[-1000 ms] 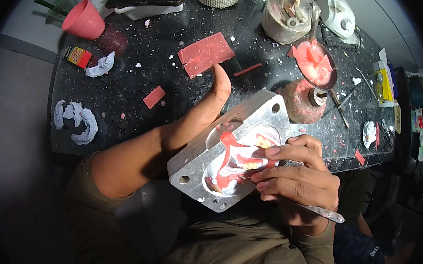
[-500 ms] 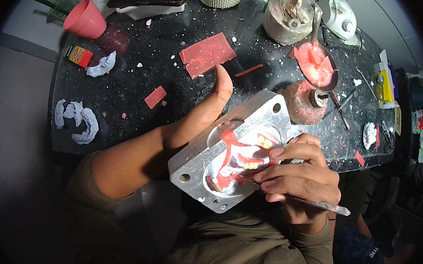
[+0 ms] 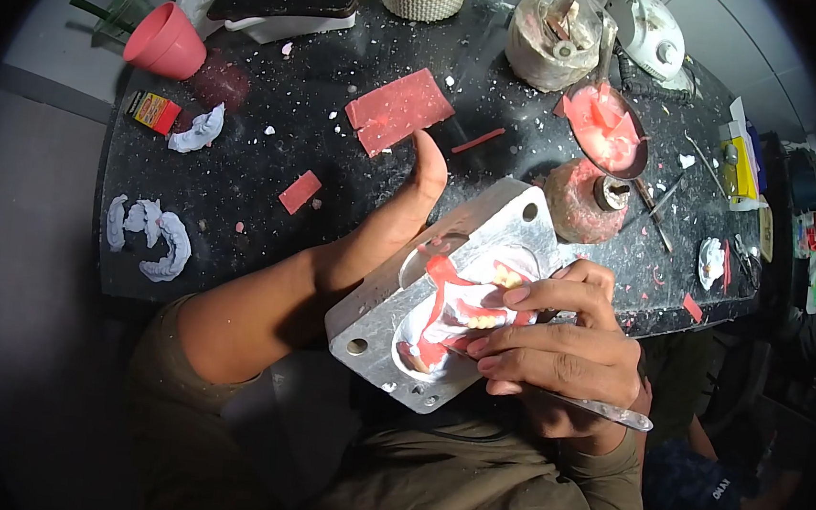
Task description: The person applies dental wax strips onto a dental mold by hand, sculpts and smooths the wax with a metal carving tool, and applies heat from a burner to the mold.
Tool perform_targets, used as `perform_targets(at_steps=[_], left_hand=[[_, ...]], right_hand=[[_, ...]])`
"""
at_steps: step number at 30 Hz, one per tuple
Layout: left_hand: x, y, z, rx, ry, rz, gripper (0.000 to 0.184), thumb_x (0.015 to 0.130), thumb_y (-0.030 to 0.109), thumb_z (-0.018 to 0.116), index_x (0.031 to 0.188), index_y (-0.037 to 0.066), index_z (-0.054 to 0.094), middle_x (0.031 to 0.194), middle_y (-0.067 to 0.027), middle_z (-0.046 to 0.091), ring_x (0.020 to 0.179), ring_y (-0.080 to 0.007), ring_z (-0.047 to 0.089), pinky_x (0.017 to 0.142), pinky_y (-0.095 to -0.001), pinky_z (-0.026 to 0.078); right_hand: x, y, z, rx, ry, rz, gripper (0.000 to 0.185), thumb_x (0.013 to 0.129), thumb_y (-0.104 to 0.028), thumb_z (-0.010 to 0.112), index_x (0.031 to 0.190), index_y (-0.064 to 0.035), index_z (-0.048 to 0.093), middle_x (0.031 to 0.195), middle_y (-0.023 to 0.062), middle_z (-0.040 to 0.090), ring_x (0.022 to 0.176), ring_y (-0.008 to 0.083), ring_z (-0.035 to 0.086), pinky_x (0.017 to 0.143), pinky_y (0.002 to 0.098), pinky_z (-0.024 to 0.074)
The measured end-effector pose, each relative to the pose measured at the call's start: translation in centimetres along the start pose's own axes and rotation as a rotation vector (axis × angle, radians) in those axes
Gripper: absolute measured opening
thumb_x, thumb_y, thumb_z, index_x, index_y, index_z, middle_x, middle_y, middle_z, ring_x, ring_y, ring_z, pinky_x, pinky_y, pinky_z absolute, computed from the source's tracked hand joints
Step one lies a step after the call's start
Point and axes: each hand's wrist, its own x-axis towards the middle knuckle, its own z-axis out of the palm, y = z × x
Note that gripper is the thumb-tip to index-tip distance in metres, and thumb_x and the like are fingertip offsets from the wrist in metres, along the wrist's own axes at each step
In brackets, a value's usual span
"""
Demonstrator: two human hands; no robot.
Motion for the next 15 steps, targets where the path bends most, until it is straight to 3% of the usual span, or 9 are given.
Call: perform_targets(at_steps=[10, 15], left_hand=[[0.3, 1.2, 0.2, -0.35, 0.099, -0.201, 0.091, 0.094, 0.072, 0.03, 0.153, 0.003, 0.033, 0.153, -0.0216, 0.044, 0.137, -0.0323, 0.048, 0.115, -0.048, 0.039], [0.5, 2.3, 0.6, -0.59, 0.172, -0.335, 0.095, 0.093, 0.076, 0.028, 0.153, 0.003, 0.036, 0.152, -0.0218, 0.046, 0.136, -0.033, 0.05, 0.114, -0.0487, 0.041]], right_hand=[[-0.3, 0.5, 0.0, 0.042, 0.046, 0.015, 0.015, 0.078, -0.021, 0.083, 0.089, -0.0109, 0.081, 0.093, -0.0015, 0.079, 0.102, 0.0192, 0.07, 0.085, 0.0371, 0.0429], [-1.2, 1.1, -0.6, 0.094, 0.143, -0.046, 0.013, 0.083, -0.02, 0.081, 0.085, -0.0083, 0.077, 0.094, 0.0035, 0.078, 0.102, 0.0254, 0.07, 0.087, 0.0416, 0.0477]])
